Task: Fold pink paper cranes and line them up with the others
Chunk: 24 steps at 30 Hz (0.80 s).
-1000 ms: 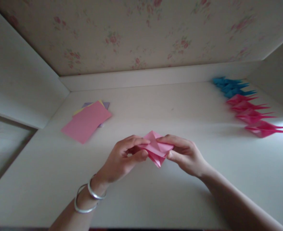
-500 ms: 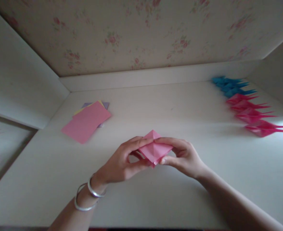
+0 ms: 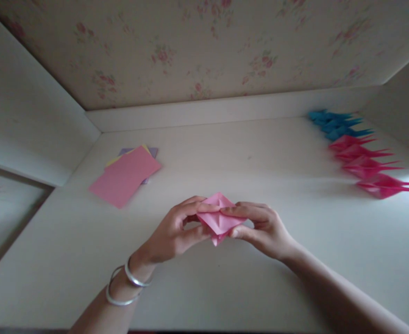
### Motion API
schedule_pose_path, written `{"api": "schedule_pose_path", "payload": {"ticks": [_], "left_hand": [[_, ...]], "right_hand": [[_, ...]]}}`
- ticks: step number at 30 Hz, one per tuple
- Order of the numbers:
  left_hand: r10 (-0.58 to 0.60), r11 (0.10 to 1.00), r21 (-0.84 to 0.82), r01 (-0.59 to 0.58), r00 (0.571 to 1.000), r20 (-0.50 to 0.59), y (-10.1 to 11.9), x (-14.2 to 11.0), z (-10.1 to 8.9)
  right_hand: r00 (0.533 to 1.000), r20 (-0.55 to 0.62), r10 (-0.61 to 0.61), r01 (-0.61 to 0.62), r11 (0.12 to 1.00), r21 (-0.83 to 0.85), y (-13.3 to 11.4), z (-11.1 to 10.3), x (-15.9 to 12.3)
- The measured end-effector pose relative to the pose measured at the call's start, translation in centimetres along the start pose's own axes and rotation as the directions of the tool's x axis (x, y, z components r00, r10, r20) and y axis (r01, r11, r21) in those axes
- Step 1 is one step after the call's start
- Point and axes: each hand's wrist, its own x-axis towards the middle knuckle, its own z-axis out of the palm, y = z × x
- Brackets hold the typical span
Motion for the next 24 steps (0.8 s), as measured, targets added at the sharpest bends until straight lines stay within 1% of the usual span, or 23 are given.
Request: {"api": "schedule_pose_path", "payload": {"ticks": [2, 4, 7, 10, 12, 14, 16, 19, 24], "left_hand": [[-0.018, 1.000, -0.017, 0.018, 1.000, 0.009, -0.06, -0.03, -0.03], [-0.025, 1.000, 0.007, 0.025, 1.000, -0.002, -0.14, -0.02, 0.04], [-0.007, 0.997, 0.076, 0.011, 0.998, -0.058, -0.18, 0.08, 0.36], [0.037, 0.982, 0.188, -0.016, 0.993, -0.110, -0.03, 0.19, 0.74], [0.054, 0.967, 0.254, -0.025, 0.993, -0.109, 0.14, 0.22, 0.88], [0.044, 0.962, 0.271, -0.017, 0.995, -0.092, 0.29, 0.22, 0.88], [0.029, 0.967, 0.254, -0.007, 0.996, -0.084, 0.37, 0.20, 0.79], [0.014, 0.970, 0.244, 0.016, 0.993, -0.119, 0.34, 0.18, 0.64], [0.014, 0.940, 0.337, 0.044, 0.986, -0.167, 0.36, 0.20, 0.80]], "right_hand": [[1.000, 0.013, 0.018, -0.018, 1.000, 0.010, -0.11, -0.10, -0.05], [0.999, 0.023, 0.035, -0.036, 0.999, 0.016, -0.25, -0.18, -0.06], [0.999, 0.036, 0.037, -0.037, 0.999, 0.007, -0.42, -0.19, 0.01], [0.999, 0.038, 0.003, -0.002, 1.000, -0.008, -0.48, -0.10, 0.15], [1.000, 0.019, -0.013, 0.013, 1.000, -0.016, -0.47, -0.04, 0.24], [1.000, -0.002, -0.008, 0.008, 1.000, -0.022, -0.46, 0.00, 0.28], [1.000, -0.016, 0.016, -0.016, 1.000, -0.013, -0.45, 0.03, 0.27], [0.997, -0.031, 0.071, -0.071, 0.997, 0.011, -0.42, 0.06, 0.16], [0.991, -0.058, 0.120, -0.119, 0.993, 0.028, -0.35, 0.24, 0.09]]}}
